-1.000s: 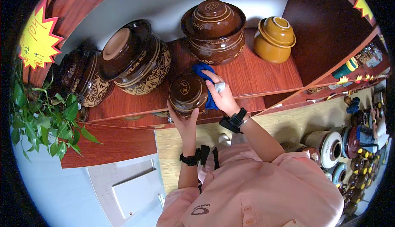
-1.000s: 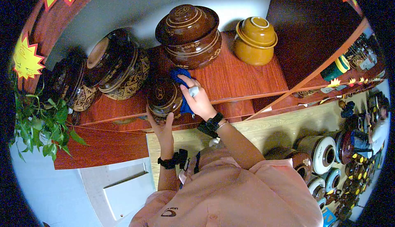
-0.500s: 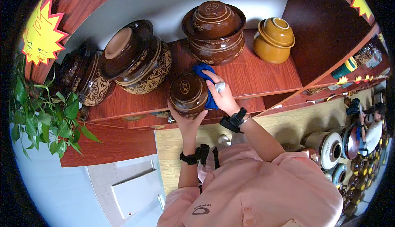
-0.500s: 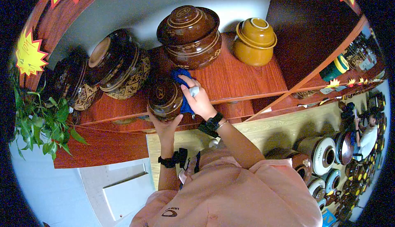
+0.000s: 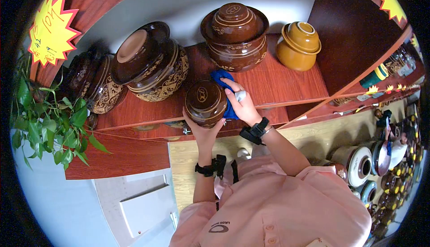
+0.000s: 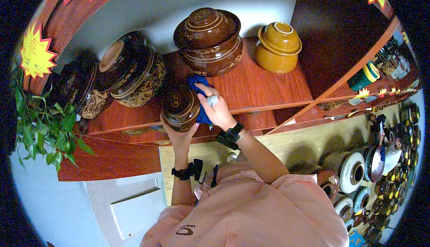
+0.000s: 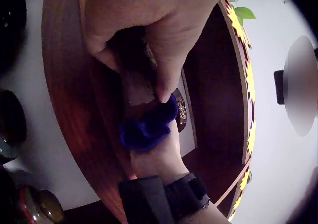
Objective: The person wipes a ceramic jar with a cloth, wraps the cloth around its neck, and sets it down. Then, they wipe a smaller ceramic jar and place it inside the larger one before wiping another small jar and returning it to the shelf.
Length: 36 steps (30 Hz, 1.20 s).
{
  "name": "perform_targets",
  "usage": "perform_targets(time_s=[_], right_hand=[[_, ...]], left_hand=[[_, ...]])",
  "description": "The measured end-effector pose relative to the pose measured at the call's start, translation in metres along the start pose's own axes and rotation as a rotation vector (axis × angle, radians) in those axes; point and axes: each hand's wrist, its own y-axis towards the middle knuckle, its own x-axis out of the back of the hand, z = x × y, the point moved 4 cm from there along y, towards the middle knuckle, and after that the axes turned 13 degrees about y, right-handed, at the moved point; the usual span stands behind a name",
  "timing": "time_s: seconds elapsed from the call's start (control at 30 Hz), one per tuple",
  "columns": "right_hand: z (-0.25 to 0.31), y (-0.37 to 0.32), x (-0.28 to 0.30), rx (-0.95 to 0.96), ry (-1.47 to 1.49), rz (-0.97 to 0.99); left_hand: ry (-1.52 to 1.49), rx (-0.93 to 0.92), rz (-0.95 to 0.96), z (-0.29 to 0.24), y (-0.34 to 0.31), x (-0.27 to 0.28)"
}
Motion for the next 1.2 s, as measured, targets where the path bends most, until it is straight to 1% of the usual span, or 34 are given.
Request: perform_targets(time_s=[0.07, 0.17, 0.33, 0.47, 0.57, 0.7, 0.87, 0.9, 0.97, 1.03, 1.07, 1.13, 1.2], right_hand=[[0.0, 0.0, 0.0, 0.005, -0.008, 0.009], [0.002, 0.0, -0.001, -0.01, -0.005, 0.018], [0.002, 0.0, 0.0, 0.014, -0.011, 0.014], [0.0, 0.0, 0.0, 0.03, 0.001, 0.008], [0.002, -0.001, 0.001, 0.028, 0.015, 0.008], [0.005, -0.001, 0.002, -0.002, 0.015, 0.008], [0.006, -0.001, 0.002, 0.001, 0.022, -0.027], [0.006, -0.001, 0.001, 0.002, 0.019, -0.03], [0.003, -0.001, 0.0, -0.031, 0.133, -0.075], [0.001, 0.0, -0.001, -0.068, 0.27, -0.131], [-0.001, -0.002, 0.003, -0.11, 0.227, -0.158], [0.008, -0.003, 0.002, -0.092, 0.209, -0.212], [0.034, -0.005, -0.008, -0.048, 0.127, -0.175]], left_hand=[[0.022, -0.005, 0.019, 0.0, 0.001, 0.002], [-0.038, 0.002, 0.043, -0.001, 0.002, 0.004], [-0.042, 0.005, 0.088, 0.005, 0.003, 0.008], [-0.075, -0.009, 0.14, -0.006, 0.007, 0.011], [-0.077, -0.05, 0.179, -0.002, 0.01, 0.012], [-0.063, -0.058, 0.237, 0.004, 0.015, 0.015], [-0.104, -0.068, 0.313, 0.011, 0.023, 0.014], [-0.12, -0.043, 0.321, 0.011, 0.023, 0.014], [-0.157, 0.006, 0.33, 0.002, 0.022, 0.014], [-0.201, 0.019, 0.332, 0.006, 0.022, 0.012], [-0.221, 0.023, 0.336, 0.008, 0.021, 0.012], [-0.19, 0.005, 0.325, 0.011, 0.021, 0.014], [-0.189, 0.005, 0.315, 0.012, 0.021, 0.014]])
